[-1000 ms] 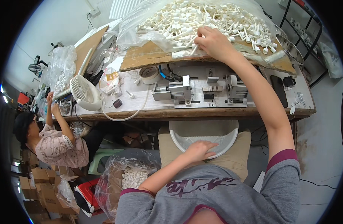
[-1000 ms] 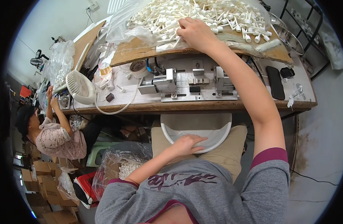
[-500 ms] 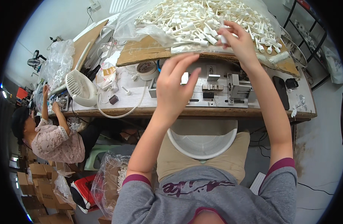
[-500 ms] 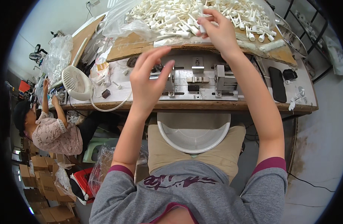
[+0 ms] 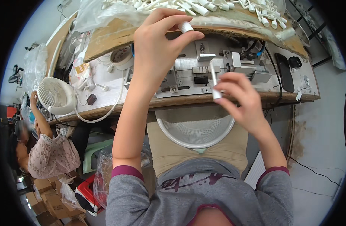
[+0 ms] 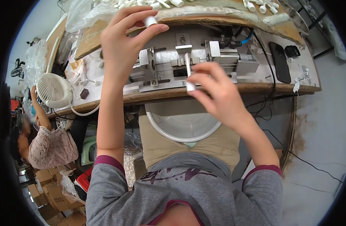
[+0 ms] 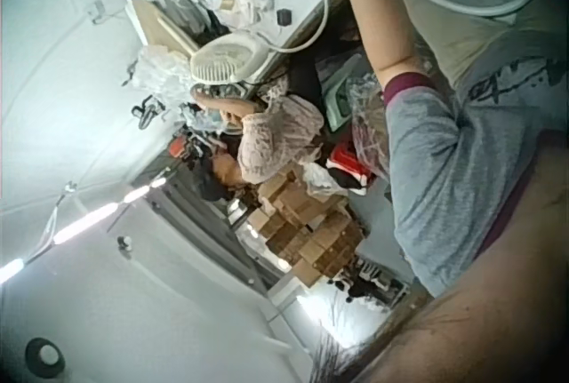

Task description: Assembling plastic pump sprayer components using a specialized pneumatic assembly jig at a workshop station.

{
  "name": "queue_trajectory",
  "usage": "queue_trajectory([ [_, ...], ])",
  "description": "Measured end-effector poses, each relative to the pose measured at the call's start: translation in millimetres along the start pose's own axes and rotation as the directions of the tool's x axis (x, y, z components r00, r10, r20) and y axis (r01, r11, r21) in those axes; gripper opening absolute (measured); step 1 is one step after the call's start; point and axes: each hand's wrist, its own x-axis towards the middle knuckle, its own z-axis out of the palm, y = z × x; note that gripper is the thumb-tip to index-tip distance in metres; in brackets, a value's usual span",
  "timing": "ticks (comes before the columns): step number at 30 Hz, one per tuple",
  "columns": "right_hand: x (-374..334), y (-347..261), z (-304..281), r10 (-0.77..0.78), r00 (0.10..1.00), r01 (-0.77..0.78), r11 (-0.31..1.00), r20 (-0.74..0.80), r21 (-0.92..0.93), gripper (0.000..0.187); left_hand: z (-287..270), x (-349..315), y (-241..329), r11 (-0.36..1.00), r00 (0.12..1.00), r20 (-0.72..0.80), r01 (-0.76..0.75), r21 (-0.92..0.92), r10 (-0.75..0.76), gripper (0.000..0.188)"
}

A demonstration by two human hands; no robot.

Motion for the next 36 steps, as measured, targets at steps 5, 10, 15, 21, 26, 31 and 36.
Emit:
queue_trajectory([
  [5,-6,10,33,-0.103,0.986,0.145,0.917,0.13,-0.373,0.031,-5,-28,12,0.993,0.991,-0.055,-0.12,0.014,0.121,0.034],
  [10,11,17,42,-0.165,0.978,0.21,0.797,0.131,-0.567,0.023,-13,-48,14,0.994,0.993,-0.032,-0.109,0.012,0.109,0.04],
  [15,21,13,38,-0.169,0.964,0.257,0.786,0.205,-0.563,0.022,-12,-64,18,1.0,0.998,-0.056,0.022,-0.02,-0.023,0.041],
  [21,24,6,37,-0.112,0.96,0.241,0.794,0.256,-0.558,0.023,-9,-66,21,0.995,0.999,-0.005,0.036,-0.098,-0.036,0.042],
  [26,30,2,30,-0.059,0.954,0.21,0.83,0.293,-0.516,0.025,-12,-68,25,0.995,0.996,0.057,0.067,-0.072,-0.063,0.041],
  [31,86,4,1,-0.032,0.999,0.031,0.987,-0.003,-0.155,0.026,-9,-93,23,0.998,0.987,0.155,0.037,0.055,-0.045,0.035],
  [36,163,45,-16,-0.199,0.948,0.107,0.934,-0.249,-0.342,0.025,16,-109,29,0.972,0.95,0.311,-0.073,0.223,0.001,0.03],
])
